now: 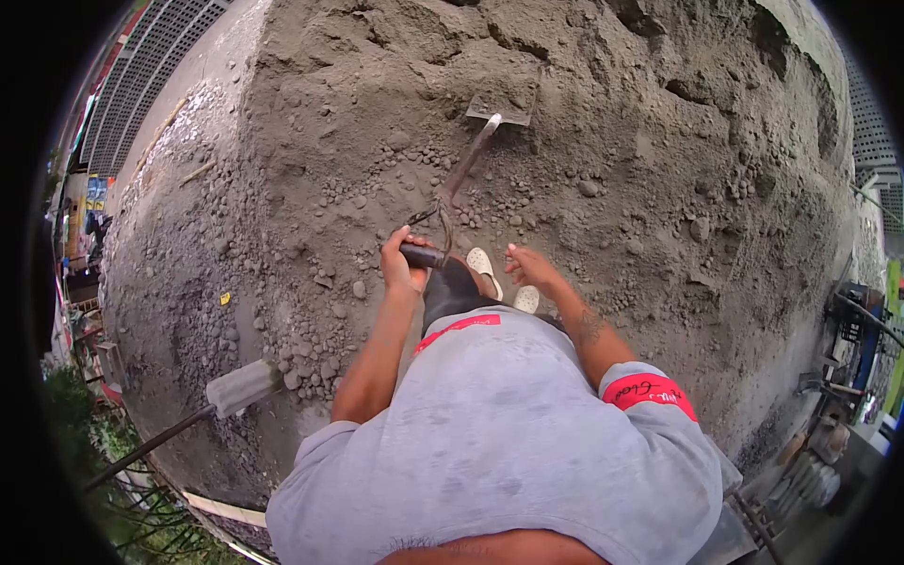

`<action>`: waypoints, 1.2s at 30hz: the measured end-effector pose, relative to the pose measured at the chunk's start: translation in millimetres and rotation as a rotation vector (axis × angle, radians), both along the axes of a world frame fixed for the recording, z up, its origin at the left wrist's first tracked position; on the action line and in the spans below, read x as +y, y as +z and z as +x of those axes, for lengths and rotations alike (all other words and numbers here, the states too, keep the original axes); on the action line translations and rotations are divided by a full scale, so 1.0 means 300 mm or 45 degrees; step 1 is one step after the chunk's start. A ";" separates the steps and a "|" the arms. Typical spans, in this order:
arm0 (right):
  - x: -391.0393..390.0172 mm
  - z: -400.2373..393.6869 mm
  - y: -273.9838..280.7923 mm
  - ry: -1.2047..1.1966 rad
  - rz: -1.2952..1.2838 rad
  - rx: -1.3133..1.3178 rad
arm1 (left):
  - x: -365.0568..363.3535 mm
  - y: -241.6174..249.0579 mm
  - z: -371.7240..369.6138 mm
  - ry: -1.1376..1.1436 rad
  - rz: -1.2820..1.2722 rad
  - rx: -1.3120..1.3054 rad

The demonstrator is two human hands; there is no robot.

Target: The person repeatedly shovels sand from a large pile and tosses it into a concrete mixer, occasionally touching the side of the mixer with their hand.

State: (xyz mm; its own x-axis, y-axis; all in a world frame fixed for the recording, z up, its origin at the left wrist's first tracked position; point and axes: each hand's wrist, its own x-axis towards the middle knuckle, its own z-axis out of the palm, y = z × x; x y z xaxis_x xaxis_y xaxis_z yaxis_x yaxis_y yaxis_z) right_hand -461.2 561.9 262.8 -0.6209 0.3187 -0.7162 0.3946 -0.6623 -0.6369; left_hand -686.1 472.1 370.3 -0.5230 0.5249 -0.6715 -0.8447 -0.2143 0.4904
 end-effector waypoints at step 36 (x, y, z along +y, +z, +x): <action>0.506 -0.829 0.047 -1.326 -0.790 0.431 | 0.311 0.839 -0.249 -2.475 0.364 2.721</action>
